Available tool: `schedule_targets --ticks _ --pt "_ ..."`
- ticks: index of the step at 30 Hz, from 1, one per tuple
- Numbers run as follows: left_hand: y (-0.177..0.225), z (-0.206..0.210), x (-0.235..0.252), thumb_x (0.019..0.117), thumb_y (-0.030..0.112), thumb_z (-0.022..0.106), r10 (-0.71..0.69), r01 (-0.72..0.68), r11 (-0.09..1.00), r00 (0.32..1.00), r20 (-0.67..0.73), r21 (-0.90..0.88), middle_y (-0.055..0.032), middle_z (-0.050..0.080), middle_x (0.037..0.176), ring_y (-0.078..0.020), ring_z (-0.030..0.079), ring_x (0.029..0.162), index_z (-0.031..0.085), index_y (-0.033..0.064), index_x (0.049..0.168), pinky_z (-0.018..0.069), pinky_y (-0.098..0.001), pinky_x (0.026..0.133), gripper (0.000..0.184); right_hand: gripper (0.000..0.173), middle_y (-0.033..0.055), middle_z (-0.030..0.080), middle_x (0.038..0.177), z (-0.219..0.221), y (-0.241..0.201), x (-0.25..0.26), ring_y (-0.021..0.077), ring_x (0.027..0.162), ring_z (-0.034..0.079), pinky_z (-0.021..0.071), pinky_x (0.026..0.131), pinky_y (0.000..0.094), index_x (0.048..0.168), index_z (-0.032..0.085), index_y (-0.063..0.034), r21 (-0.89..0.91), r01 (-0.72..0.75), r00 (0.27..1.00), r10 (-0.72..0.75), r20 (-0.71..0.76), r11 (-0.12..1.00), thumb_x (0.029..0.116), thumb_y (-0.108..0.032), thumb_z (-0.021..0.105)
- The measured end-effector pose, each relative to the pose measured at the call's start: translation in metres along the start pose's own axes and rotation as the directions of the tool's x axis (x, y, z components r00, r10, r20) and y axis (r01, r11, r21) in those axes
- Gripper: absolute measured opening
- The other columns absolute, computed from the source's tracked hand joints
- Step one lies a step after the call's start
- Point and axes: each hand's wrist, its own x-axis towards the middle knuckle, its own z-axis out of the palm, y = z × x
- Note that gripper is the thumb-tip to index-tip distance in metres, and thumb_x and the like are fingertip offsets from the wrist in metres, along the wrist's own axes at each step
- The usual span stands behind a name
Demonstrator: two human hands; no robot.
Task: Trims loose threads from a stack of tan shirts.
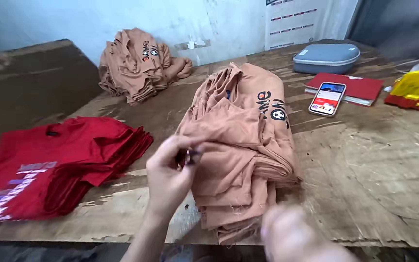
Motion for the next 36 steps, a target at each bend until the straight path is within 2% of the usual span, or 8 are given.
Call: schedule_targets --ticks 3,10,13,16,19,27,31,36 --pt "-0.021 -0.012 -0.035 0.0953 0.027 0.072 0.034 -0.023 0.994 0.993 0.114 -0.103 0.0039 0.072 0.102 -0.0082 0.068 0.083 0.076 0.0189 0.110 0.0597 -0.0262 0.069 0.017 0.024 0.0053 0.070 0.115 -0.012 0.075 -0.003 0.0243 0.108 0.065 0.0550 0.091 0.0453 0.116 0.075 -0.0274 -0.768 0.211 0.975 -0.076 0.209 0.605 0.0937 -0.029 0.067" --pt "-0.045 -0.020 -0.077 0.0899 0.018 0.076 0.098 -0.117 0.991 0.969 0.227 0.071 0.0006 0.071 0.104 -0.0065 0.068 0.092 0.076 0.0156 0.100 0.0597 -0.0219 0.077 0.010 0.028 0.0072 0.073 0.070 -0.053 0.028 -0.001 0.0261 0.067 0.072 0.0573 0.064 0.0527 0.082 0.078 -0.0120 -0.804 0.102 0.780 0.454 0.430 0.585 0.0966 -0.034 0.069" --pt "-0.038 -0.025 -0.072 0.0954 0.023 0.073 0.114 -0.118 0.993 0.983 0.141 0.016 0.0030 0.072 0.101 -0.0090 0.069 0.091 0.074 0.0174 0.099 0.0605 -0.0256 0.077 0.007 0.041 0.0045 0.064 0.060 -0.033 0.036 0.004 0.0189 0.056 0.061 0.0506 0.058 0.0408 0.074 0.071 -0.0102 -0.829 0.078 0.973 0.138 0.184 0.554 0.0953 -0.045 0.071" --pt "-0.025 -0.025 -0.067 0.0964 0.021 0.070 0.161 -0.164 0.986 0.974 0.160 0.006 0.0032 0.073 0.100 -0.0094 0.070 0.093 0.072 0.0163 0.102 0.0619 -0.0261 0.080 0.008 0.024 0.0043 0.074 0.097 -0.008 0.064 0.014 0.0198 0.088 0.068 0.0566 0.076 0.0357 0.102 0.078 -0.0184 -0.882 0.207 0.977 -0.140 0.162 0.424 0.0935 -0.040 0.072" --pt "-0.018 -0.024 -0.068 0.0973 0.021 0.068 0.180 -0.203 0.976 0.959 0.217 0.085 0.0025 0.071 0.098 -0.0066 0.069 0.092 0.070 0.0139 0.099 0.0602 -0.0226 0.080 0.007 0.018 0.0014 0.074 0.092 -0.023 0.087 0.015 0.0173 0.085 0.066 0.0529 0.078 0.0347 0.101 0.080 -0.0225 -0.830 0.309 0.945 -0.247 0.214 0.465 0.0933 -0.016 0.064" --pt "-0.025 -0.035 -0.073 0.0886 0.032 0.079 0.067 -0.119 0.972 0.967 0.248 0.203 0.0001 0.070 0.099 -0.0054 0.067 0.088 0.072 0.0138 0.109 0.0584 -0.0215 0.074 0.028 0.020 0.0121 0.075 0.085 -0.083 0.010 0.002 0.0329 0.080 0.072 0.0537 0.078 0.0571 0.093 0.080 -0.0102 -0.893 0.095 0.714 0.595 0.370 0.441 0.0966 -0.026 0.068" --pt "0.011 -0.018 -0.059 0.0945 0.039 0.074 0.047 -0.096 0.971 0.975 0.219 0.221 -0.0060 0.063 0.123 -0.0099 0.062 0.113 0.066 0.0193 0.134 0.0566 -0.0270 0.094 0.045 0.037 0.0056 0.073 0.072 -0.042 0.020 0.001 0.0218 0.067 0.068 0.0542 0.069 0.0438 0.088 0.078 -0.0102 -0.895 -0.024 0.963 0.250 0.099 0.446 0.0967 -0.045 0.069" --pt "0.034 0.004 -0.052 0.0973 0.013 0.060 0.257 -0.325 0.834 0.944 0.208 0.445 0.0005 0.073 0.105 -0.0153 0.063 0.090 0.075 0.0233 0.110 0.0477 -0.0363 0.079 0.023 0.014 0.0032 0.071 0.085 -0.018 0.059 -0.006 0.0194 0.084 0.067 0.0556 0.070 0.0334 0.092 0.081 -0.0156 -0.908 -0.041 0.999 -0.003 -0.046 0.418 0.0918 -0.026 0.071"
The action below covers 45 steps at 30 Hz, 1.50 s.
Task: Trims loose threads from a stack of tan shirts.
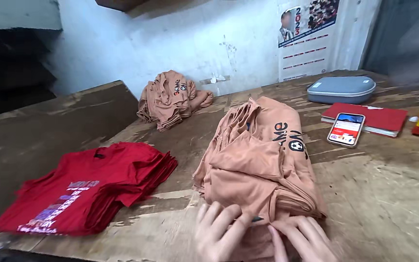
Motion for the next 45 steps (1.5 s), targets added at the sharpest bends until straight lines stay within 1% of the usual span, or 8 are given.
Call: schedule_targets --ticks 11,14,17,26,31,36,42,45 --pt "-0.003 0.012 0.007 0.0988 0.018 0.060 -0.063 0.061 0.996 0.998 -0.026 -0.063 0.0012 0.073 0.109 -0.0145 0.066 0.097 0.075 0.0231 0.116 0.0528 -0.0380 0.084 0.023 0.034 0.0003 0.064 0.060 -0.005 0.013 0.002 0.0170 0.061 0.058 0.0462 0.068 0.0370 0.073 0.074 -0.0135 0.108 0.221 0.973 -0.226 0.035 0.969 0.0948 -0.039 0.069" --pt "-0.016 0.018 0.003 0.0971 0.024 0.067 -0.234 0.214 0.952 0.970 -0.070 -0.218 -0.0012 0.070 0.113 -0.0097 0.067 0.104 0.075 0.0169 0.117 0.0585 -0.0293 0.089 0.022 0.023 -0.0007 0.063 0.071 0.006 0.008 0.015 0.0184 0.071 0.057 0.0451 0.073 0.0364 0.111 0.080 -0.0210 -0.026 0.341 0.940 -0.341 0.005 0.940 0.0963 -0.035 0.068" --pt "-0.020 0.020 -0.009 0.0945 0.022 0.071 -0.296 0.267 0.911 0.954 -0.050 -0.314 -0.0035 0.070 0.114 -0.0075 0.068 0.101 0.076 0.0133 0.115 0.0598 -0.0229 0.083 0.023 0.019 -0.0007 0.057 0.067 0.020 0.019 0.012 0.0181 0.071 0.054 0.0425 0.073 0.0351 0.108 0.080 -0.0238 0.032 0.434 0.898 -0.429 -0.095 0.901 0.0943 -0.022 0.067" --pt "-0.002 0.024 -0.018 0.0974 0.022 0.070 -0.121 0.111 0.962 0.992 -0.024 -0.248 0.0038 0.072 0.110 -0.0108 0.064 0.098 0.077 0.0225 0.111 0.0499 -0.0351 0.087 0.016 0.008 0.0001 0.061 0.068 0.018 0.029 -0.019 0.0120 0.072 0.057 0.0476 0.078 0.0323 0.096 0.083 -0.0147 0.538 0.248 0.962 -0.137 -0.238 0.806 0.0881 -0.014 0.080" --pt "-0.002 0.019 -0.014 0.0958 0.027 0.072 -0.159 0.167 0.954 0.986 0.051 -0.248 0.0019 0.071 0.109 -0.0114 0.064 0.101 0.076 0.0221 0.112 0.0506 -0.0361 0.087 0.018 0.033 0.0066 0.064 0.078 -0.001 0.028 -0.017 0.0223 0.085 0.060 0.0449 0.089 0.0417 0.078 0.076 -0.0142 0.280 0.150 0.985 -0.168 0.040 0.948 0.0863 -0.046 0.079" --pt "-0.003 0.020 -0.013 0.0862 0.012 0.070 -0.175 0.179 0.936 0.984 0.040 -0.304 -0.0003 0.069 0.100 -0.0113 0.064 0.095 0.075 0.0190 0.098 0.0526 -0.0321 0.085 0.015 0.033 0.0064 0.062 0.097 0.014 0.007 0.000 0.0209 0.098 0.059 0.0415 0.098 0.0395 0.097 0.066 -0.0179 -0.098 0.148 0.968 -0.164 -0.188 0.984 0.0898 -0.049 0.069" --pt "-0.016 0.025 0.022 0.0944 0.006 0.059 -0.228 0.218 0.828 0.973 0.044 -0.517 0.0040 0.073 0.094 -0.0048 0.068 0.080 0.072 0.0107 0.107 0.0602 -0.0241 0.071 0.018 0.020 0.0042 0.076 0.096 0.037 -0.006 0.037 0.0048 0.070 0.069 0.0601 0.061 0.0201 0.111 0.065 0.0020 0.768 0.059 0.963 0.165 -0.211 0.638 0.0918 0.007 0.066" --pt "-0.023 0.030 0.035 0.0962 0.006 0.063 -0.343 0.382 0.639 0.918 0.196 -0.668 0.0003 0.070 0.083 -0.0091 0.065 0.068 0.068 0.0067 0.116 0.0559 -0.0250 0.060 0.020 0.026 0.0023 0.068 0.103 0.037 0.001 0.037 0.0030 0.083 0.065 0.0577 0.071 0.0178 0.115 0.063 -0.0031 0.720 0.085 0.972 0.103 -0.213 0.688 0.0924 -0.009 0.073"
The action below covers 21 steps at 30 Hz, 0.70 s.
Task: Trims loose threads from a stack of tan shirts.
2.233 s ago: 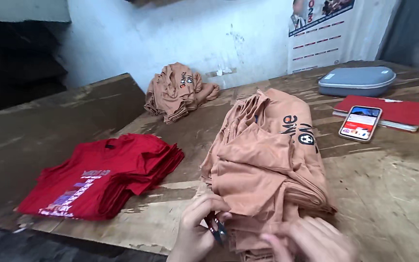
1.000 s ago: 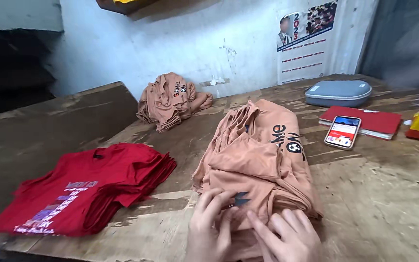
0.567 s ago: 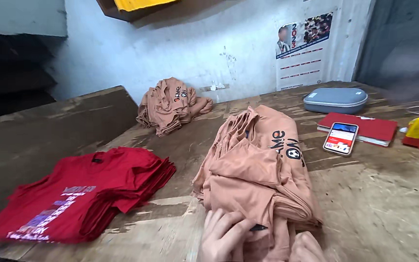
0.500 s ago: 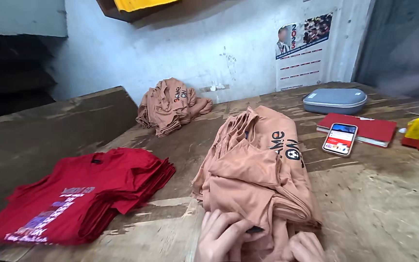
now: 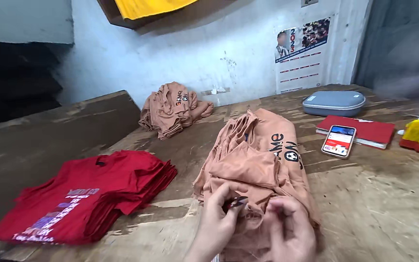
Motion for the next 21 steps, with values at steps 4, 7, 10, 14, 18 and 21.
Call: schedule_targets --ticks 4,7,10,14,18,21 --pt "0.002 -0.002 0.008 0.0963 0.007 0.066 -0.104 0.108 0.989 0.994 0.039 -0.105 -0.0035 0.071 0.085 -0.0123 0.065 0.066 0.069 0.0067 0.117 0.0555 -0.0261 0.059 0.021 0.045 0.0075 0.069 0.106 -0.001 -0.003 -0.003 0.0083 0.088 0.067 0.0597 0.074 0.0225 0.118 0.063 0.0001 -0.162 -0.009 0.989 0.032 0.142 0.987 0.0744 0.008 0.071" --pt "0.004 0.000 0.009 0.0930 0.006 0.069 -0.149 0.154 0.983 0.987 0.058 -0.103 -0.0027 0.071 0.081 -0.0113 0.064 0.064 0.069 0.0071 0.117 0.0543 -0.0256 0.058 0.024 0.034 0.0095 0.060 0.114 -0.008 0.005 0.001 0.0056 0.093 0.061 0.0544 0.078 0.0171 0.112 0.067 -0.0076 -0.223 0.092 0.978 -0.047 0.201 0.970 0.0801 0.003 0.068" --pt "0.006 0.000 0.005 0.0904 0.004 0.071 -0.177 0.186 0.976 0.981 0.080 -0.112 -0.0043 0.073 0.082 -0.0137 0.068 0.067 0.068 0.0060 0.119 0.0576 -0.0280 0.062 0.029 0.021 -0.0025 0.069 0.102 -0.024 0.004 -0.009 0.0105 0.096 0.061 0.0440 0.095 0.0328 0.110 0.077 -0.0290 -0.479 0.333 0.943 -0.270 0.196 0.813 0.0945 -0.018 0.068" --pt "0.005 -0.013 -0.011 0.0851 0.025 0.084 -0.008 0.011 0.998 0.999 0.040 -0.058 -0.0053 0.071 0.108 -0.0162 0.070 0.093 0.067 0.0045 0.125 0.0628 -0.0318 0.078 0.048 0.007 -0.0066 0.063 0.093 -0.050 -0.002 -0.031 0.0055 0.095 0.058 0.0452 0.097 0.0261 0.101 0.073 -0.0205 -0.308 0.295 0.955 -0.284 0.079 0.905 0.0987 -0.019 0.067" --pt "0.019 -0.015 -0.030 0.0914 0.032 0.078 0.325 -0.302 0.865 0.946 0.010 0.401 0.0033 0.071 0.111 -0.0095 0.065 0.104 0.077 0.0241 0.112 0.0542 -0.0321 0.092 0.022 0.006 -0.0014 0.067 0.094 -0.054 -0.005 -0.044 0.0090 0.093 0.062 0.0494 0.093 0.0286 0.099 0.075 -0.0140 -0.226 0.282 0.959 -0.275 0.060 0.933 0.0958 -0.012 0.070" --pt "0.023 -0.002 -0.036 0.0978 0.027 0.068 0.560 -0.510 0.573 0.815 0.149 0.642 0.0056 0.070 0.111 -0.0118 0.061 0.103 0.073 0.0279 0.117 0.0398 -0.0362 0.100 0.020 0.009 -0.0009 0.067 0.095 -0.047 -0.006 -0.044 0.0098 0.094 0.061 0.0478 0.094 0.0287 0.102 0.076 -0.0145 -0.233 0.330 0.944 -0.317 0.089 0.915 0.0961 -0.012 0.069"
